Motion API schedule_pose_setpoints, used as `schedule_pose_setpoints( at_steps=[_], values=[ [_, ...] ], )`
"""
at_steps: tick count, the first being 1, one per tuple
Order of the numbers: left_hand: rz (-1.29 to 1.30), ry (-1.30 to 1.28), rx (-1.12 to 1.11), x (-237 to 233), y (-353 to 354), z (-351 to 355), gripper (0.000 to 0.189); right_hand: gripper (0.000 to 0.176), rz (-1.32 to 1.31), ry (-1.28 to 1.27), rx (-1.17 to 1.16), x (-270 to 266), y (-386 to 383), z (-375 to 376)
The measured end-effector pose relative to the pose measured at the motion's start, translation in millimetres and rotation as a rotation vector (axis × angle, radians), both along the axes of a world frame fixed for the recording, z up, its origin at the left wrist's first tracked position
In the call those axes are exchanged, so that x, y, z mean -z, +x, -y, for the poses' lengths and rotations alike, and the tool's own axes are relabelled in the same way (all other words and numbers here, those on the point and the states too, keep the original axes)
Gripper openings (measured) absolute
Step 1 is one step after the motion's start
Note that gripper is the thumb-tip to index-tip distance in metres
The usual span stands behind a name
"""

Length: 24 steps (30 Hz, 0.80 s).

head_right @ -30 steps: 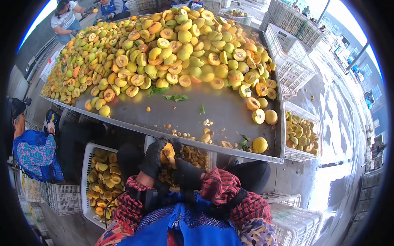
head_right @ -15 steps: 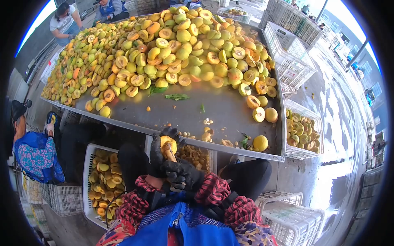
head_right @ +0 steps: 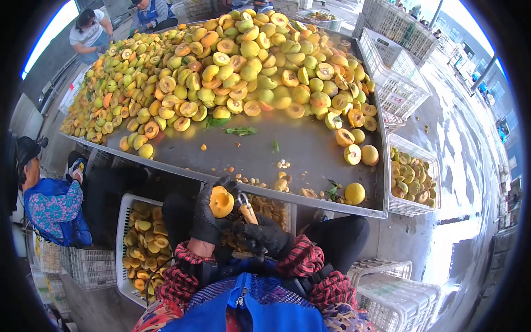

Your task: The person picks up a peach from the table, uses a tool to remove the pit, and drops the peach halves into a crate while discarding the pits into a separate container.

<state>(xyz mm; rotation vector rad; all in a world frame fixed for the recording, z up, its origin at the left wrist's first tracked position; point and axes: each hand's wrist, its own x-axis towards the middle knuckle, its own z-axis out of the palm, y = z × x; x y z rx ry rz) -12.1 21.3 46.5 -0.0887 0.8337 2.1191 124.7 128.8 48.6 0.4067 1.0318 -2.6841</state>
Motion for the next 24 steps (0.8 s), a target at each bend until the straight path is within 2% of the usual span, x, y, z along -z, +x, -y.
schedule_pose_setpoints(
  at_steps=[4, 7, 9, 11, 12, 13, 15, 18, 21, 22, 23, 24],
  values=[
    [0.079, 0.060, 0.024, 7.6, 4.6, 4.0, 0.046, 0.028, -0.021, 0.153, 0.139, 3.1, -3.8, 6.6],
    [0.015, 0.081, 0.032, 1.5, 13.9, -1.8, 0.045, 0.025, -0.012, 0.347, 0.257, -23.8, -18.6, 11.6],
    [-0.482, -0.213, 0.026, 28.8, 16.2, -2.7, 0.044, 0.022, -0.018, 0.470, 0.312, -17.2, -27.6, 14.8],
    [-0.567, -0.321, 0.001, 42.1, 20.2, -2.4, 0.041, 0.023, -0.007, 0.602, 0.265, -0.2, -32.9, 14.0],
    [-0.403, -0.280, -0.017, 42.1, 24.9, -5.4, 0.039, 0.023, -0.002, 0.669, 0.239, 6.3, -34.7, 14.3],
    [-0.241, -0.237, -0.035, 40.2, 27.5, -7.2, 0.038, 0.024, 0.015, 0.622, 0.249, 10.8, -35.5, 15.3],
    [-0.334, -0.264, -0.014, 32.7, 27.8, -8.7, 0.036, 0.026, 0.046, 0.529, 0.275, 13.3, -39.0, 17.8],
    [-0.415, -0.290, -0.020, 50.7, 24.7, -8.6, 0.033, 0.026, -0.039, 0.647, 0.333, 35.3, -40.9, 22.2],
    [-0.518, -0.417, -0.104, 61.2, 27.7, 0.6, 0.030, 0.024, -0.243, 1.003, 0.456, 35.3, -45.7, 18.9],
    [-0.564, -0.477, -0.141, 59.4, 26.1, 3.7, 0.029, 0.025, -0.136, 0.772, 0.427, 30.9, -44.6, 16.1],
    [-0.732, -0.602, -0.128, 39.8, 20.8, 10.6, 0.028, 0.026, -0.033, 0.541, 0.392, 10.0, -43.1, 10.4],
    [-0.897, -0.728, -0.114, 6.9, 13.3, 24.0, 0.026, 0.029, 0.057, 0.465, 0.327, 7.0, -40.6, 5.8]
  ],
)
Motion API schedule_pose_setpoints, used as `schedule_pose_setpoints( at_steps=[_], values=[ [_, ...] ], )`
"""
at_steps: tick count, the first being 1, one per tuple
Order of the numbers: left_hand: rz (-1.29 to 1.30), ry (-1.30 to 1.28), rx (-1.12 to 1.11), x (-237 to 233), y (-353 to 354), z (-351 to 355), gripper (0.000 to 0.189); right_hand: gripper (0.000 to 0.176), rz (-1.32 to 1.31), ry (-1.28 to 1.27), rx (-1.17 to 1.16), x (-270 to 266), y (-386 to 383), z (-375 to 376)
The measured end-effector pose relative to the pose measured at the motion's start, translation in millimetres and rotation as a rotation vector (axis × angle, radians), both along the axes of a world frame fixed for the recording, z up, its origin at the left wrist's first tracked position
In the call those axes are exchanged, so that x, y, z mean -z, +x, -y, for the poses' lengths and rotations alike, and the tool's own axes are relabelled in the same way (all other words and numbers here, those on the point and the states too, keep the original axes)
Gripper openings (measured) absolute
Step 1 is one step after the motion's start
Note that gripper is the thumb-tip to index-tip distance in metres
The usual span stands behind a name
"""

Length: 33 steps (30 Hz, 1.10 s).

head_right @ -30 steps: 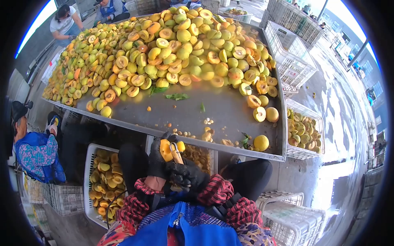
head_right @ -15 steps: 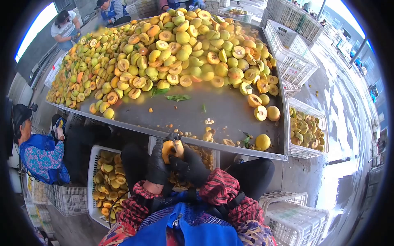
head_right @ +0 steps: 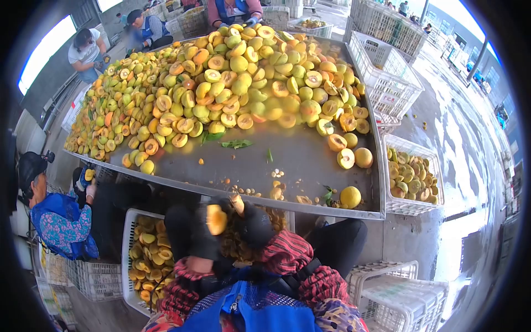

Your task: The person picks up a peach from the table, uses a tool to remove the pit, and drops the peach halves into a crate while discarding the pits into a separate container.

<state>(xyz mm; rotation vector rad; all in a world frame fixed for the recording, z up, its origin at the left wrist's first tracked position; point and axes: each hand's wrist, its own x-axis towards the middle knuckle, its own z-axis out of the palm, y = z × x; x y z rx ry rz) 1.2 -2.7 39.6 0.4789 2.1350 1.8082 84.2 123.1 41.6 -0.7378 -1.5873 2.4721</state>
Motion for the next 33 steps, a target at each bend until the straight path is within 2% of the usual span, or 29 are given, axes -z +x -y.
schedule_pose_setpoints(
  at_steps=[1, 2, 4, 5, 6, 7, 9, 10, 12, 14, 16, 18, 20, 23, 26, 29, 30, 33],
  values=[
    [-0.151, -0.046, -0.027, -3.7, -15.4, 14.8, 0.026, 0.031, 0.090, -0.090, -0.040, -3.0, 2.5, -4.7],
    [-0.301, -0.097, -0.066, -7.5, -30.8, 29.5, 0.026, 0.034, 0.199, -0.029, -0.106, 8.1, 6.7, -6.7],
    [-0.084, 0.328, -0.181, -3.9, -68.8, 85.5, 0.030, 0.042, 0.269, 0.895, -0.575, 10.0, 19.6, -20.0],
    [0.292, 0.695, -0.209, -10.5, -83.1, 123.7, 0.034, 0.045, 0.327, 0.784, -0.708, 24.2, 25.5, -24.3],
    [0.064, 0.187, -0.305, -5.0, -94.5, 167.0, 0.034, 0.048, 0.381, 0.668, -0.836, 41.1, 32.5, -24.5],
    [-0.169, -0.321, -0.385, -2.5, -101.8, 191.3, 0.034, 0.048, 0.375, 0.687, -0.812, 48.5, 41.5, -24.2],
    [-0.422, -0.669, -0.343, -17.4, -99.9, 181.1, 0.033, 0.048, 0.367, 0.724, -0.769, 41.5, 49.1, -24.9],
    [-0.556, -0.848, -0.318, -24.9, -101.7, 169.3, 0.033, 0.051, 0.481, 0.602, -0.820, 26.8, 47.0, -29.2],
    [-0.515, -0.502, -0.177, -37.4, -111.9, 107.1, 0.031, 0.051, 0.485, 0.607, -0.802, 39.2, 43.7, -27.8],
    [-0.227, -0.138, -0.052, -21.4, -142.5, 44.5, 0.028, 0.051, 0.477, 0.564, -0.771, 59.1, 43.9, -29.1],
    [-0.285, -0.317, 0.079, -26.4, -161.3, -30.2, 0.030, 0.052, 0.454, 0.472, -0.728, 81.8, 47.9, -31.2],
    [-0.411, -0.134, 0.174, -5.8, -178.7, -106.1, 0.031, 0.054, 0.437, 0.283, -0.642, 100.5, 58.5, -27.9],
    [-0.581, -0.311, 0.201, -4.5, -183.5, -171.5, 0.031, 0.055, 0.341, 0.790, -0.780, 94.1, 56.6, -36.7],
    [-0.922, -0.566, 0.083, 42.3, -207.0, -239.9, 0.033, 0.052, 0.343, 0.741, -0.858, 131.7, 59.4, -33.6],
    [-0.754, -0.879, 0.043, 28.7, -187.5, -270.2, 0.039, 0.049, 0.135, 0.937, -0.878, 140.8, 62.1, -33.6],
    [-0.761, -0.818, 0.089, 52.8, -205.5, -277.2, 0.043, 0.048, 0.081, 0.915, -0.841, 124.6, 65.0, -38.0],
    [-0.764, -0.755, 0.066, 47.1, -200.8, -271.8, 0.041, 0.049, 0.160, 0.861, -0.852, 118.3, 62.2, -38.6],
    [-0.742, -0.626, 0.220, 40.9, -195.2, -259.8, 0.034, 0.051, 0.352, 0.675, -0.839, 96.5, 51.9, -42.3]
  ],
)
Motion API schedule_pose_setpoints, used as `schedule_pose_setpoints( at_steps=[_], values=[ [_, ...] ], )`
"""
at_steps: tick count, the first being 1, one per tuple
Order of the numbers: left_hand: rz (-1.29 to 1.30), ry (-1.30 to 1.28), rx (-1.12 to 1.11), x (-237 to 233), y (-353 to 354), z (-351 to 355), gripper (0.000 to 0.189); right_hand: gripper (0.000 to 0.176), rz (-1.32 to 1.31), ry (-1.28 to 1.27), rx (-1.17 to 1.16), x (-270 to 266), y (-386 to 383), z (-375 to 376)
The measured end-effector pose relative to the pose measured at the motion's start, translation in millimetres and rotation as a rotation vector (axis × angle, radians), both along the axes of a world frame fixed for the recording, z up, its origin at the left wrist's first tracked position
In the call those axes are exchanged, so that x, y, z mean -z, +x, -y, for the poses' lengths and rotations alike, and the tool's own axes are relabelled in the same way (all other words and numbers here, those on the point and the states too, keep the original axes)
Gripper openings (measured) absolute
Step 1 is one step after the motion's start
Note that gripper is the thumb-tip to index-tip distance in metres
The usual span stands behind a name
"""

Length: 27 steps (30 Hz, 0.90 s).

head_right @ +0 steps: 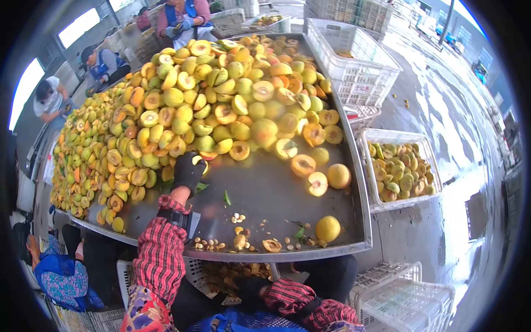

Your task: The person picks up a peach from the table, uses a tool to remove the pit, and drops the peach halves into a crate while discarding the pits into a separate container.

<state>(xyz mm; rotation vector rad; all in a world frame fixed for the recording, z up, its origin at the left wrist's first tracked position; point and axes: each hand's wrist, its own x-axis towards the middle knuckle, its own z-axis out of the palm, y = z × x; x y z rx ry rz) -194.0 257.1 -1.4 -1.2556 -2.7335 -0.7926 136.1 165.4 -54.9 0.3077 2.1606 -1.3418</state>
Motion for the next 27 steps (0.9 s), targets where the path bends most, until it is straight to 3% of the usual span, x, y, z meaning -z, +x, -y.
schedule_pose_setpoints(
  at_steps=[2, 5, 6, 10, 11, 14, 16, 18, 20, 22, 24, 27],
  values=[
    [0.028, 0.082, 0.044, 12.7, 6.4, 4.5, 0.031, 0.055, 0.078, -0.106, 0.113, -18.2, -3.8, -3.8],
    [0.167, 0.218, 0.133, 8.6, 18.5, 15.6, 0.027, 0.057, 0.197, -0.254, 0.024, -49.2, -10.0, -23.1],
    [0.230, 0.265, 0.164, 2.9, 25.0, 18.8, 0.026, 0.054, 0.085, -0.203, 0.031, -48.7, -4.6, -20.9],
    [1.360, 0.596, 0.150, -35.4, 42.4, 67.6, 0.039, 0.053, -0.188, -0.289, 0.112, -9.7, 9.9, -17.1],
    [1.504, 0.721, 0.243, -36.8, 48.7, 85.2, 0.043, 0.053, -0.236, -0.360, 0.154, -12.6, 12.6, -17.0],
    [1.875, 0.947, 0.011, -57.4, 83.9, 139.0, 0.046, 0.052, -0.383, -0.571, 0.319, -48.3, 17.5, -20.0],
    [1.972, 1.030, -0.016, -66.6, 111.5, 163.7, 0.050, 0.046, -0.392, -0.800, 0.497, -57.8, 15.0, -12.4],
    [2.025, 1.103, -0.001, -76.1, 139.3, 177.5, 0.052, 0.038, -0.469, -0.703, 0.543, -79.5, 12.3, -5.3],
    [2.021, 1.171, 0.055, -84.0, 162.3, 185.0, 0.051, 0.028, -0.662, -0.239, 0.394, -124.7, 10.8, -4.7],
    [1.991, 1.185, 0.069, -75.1, 171.3, 194.0, 0.054, 0.023, -0.524, -0.243, 0.414, -148.0, 4.5, 3.1],
    [2.065, 1.193, 0.068, -71.3, 178.1, 200.7, 0.055, 0.025, -0.496, -0.013, 0.341, -153.1, 2.3, 10.2],
    [1.900, 1.184, 0.002, -75.9, 188.4, 202.0, 0.055, 0.030, -0.592, 0.213, 0.321, -139.5, 0.9, 20.4]
  ],
)
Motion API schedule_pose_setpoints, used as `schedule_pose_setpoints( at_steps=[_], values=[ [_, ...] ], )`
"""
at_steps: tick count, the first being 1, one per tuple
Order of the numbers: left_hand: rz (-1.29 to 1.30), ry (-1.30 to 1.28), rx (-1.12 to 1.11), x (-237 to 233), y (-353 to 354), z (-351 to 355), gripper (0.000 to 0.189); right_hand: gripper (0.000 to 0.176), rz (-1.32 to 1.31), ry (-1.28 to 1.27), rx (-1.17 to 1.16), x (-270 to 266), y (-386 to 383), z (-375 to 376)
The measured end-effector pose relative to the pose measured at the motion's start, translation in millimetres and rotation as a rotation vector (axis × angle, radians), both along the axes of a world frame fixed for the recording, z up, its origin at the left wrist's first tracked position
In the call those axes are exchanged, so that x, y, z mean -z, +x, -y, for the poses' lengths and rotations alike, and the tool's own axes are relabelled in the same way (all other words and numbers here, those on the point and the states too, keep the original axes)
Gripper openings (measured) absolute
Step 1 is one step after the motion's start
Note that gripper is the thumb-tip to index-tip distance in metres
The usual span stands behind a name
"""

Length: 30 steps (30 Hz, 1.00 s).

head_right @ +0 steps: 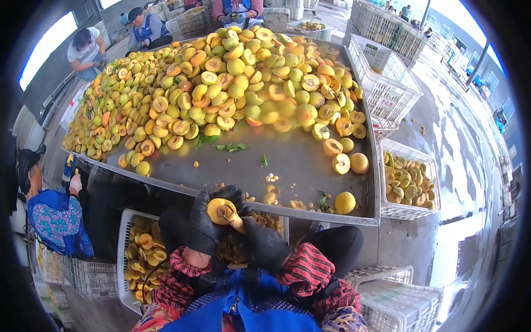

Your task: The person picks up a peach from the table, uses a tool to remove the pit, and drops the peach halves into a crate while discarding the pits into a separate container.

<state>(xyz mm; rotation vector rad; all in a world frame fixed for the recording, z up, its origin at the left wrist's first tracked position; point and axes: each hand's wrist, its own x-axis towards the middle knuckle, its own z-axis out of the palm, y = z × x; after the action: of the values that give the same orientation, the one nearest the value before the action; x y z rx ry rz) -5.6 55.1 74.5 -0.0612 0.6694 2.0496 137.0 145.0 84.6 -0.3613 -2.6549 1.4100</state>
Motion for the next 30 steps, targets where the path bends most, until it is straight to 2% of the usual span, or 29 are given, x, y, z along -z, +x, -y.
schedule_pose_setpoints(
  at_steps=[3, 6, 10, 12, 14, 16, 18, 19, 21, 22, 24, 26, 30],
  values=[
    [-0.005, -0.014, -0.037, 2.3, 3.4, 5.2, 0.054, 0.029, -0.078, 0.014, 0.009, -3.0, -0.8, 6.6],
    [-0.025, -0.015, -0.043, 1.2, 7.1, 9.4, 0.053, 0.029, 0.070, -0.049, -0.011, -17.2, -3.4, 9.9],
    [0.038, -0.042, -0.075, 4.4, 6.9, 12.3, 0.047, 0.022, 0.245, 0.059, -0.013, -26.6, -7.2, 16.0],
    [-0.208, -0.150, -0.118, 13.5, 9.7, 16.9, 0.045, 0.022, 0.335, 0.079, 0.004, -32.8, -10.0, 19.7],
    [-0.351, -0.227, -0.110, 32.1, 8.3, 21.4, 0.041, 0.024, 0.367, 0.093, -0.010, -22.9, -9.9, 20.6],
    [-0.388, -0.272, -0.050, 55.4, 1.8, 25.4, 0.037, 0.026, 0.372, 0.114, -0.025, -14.2, -9.9, 20.9],
    [-0.912, -0.543, -0.134, 52.7, 4.2, 26.6, 0.033, 0.026, 0.347, 0.141, -0.041, -8.9, -10.2, 21.6],
    [-1.176, -0.675, -0.174, 50.3, 4.9, 27.1, 0.032, 0.026, 0.405, 0.050, -0.018, -7.4, -10.6, 22.1],
    [-0.669, -0.633, -0.135, 43.2, 1.8, 24.1, 0.029, 0.025, 0.518, -0.133, 0.026, -4.7, -11.9, 22.3],
    [-0.417, -0.605, -0.114, 41.9, 0.6, 23.9, 0.029, 0.025, 0.497, -0.049, 0.002, -1.8, -12.4, 23.3],
    [-1.039, -0.785, -0.168, 61.7, -2.7, 30.0, 0.030, 0.027, 0.455, 0.120, -0.049, 6.7, -14.2, 25.4],
    [-1.279, -0.852, -0.120, 75.4, -8.4, 36.8, 0.027, 0.030, 0.403, 0.083, -0.095, 21.7, -13.4, 28.4],
    [-0.802, -0.724, 0.020, 71.6, -12.6, 38.3, 0.028, 0.037, 0.409, -0.092, -0.116, 24.1, -13.5, 31.3]
  ],
)
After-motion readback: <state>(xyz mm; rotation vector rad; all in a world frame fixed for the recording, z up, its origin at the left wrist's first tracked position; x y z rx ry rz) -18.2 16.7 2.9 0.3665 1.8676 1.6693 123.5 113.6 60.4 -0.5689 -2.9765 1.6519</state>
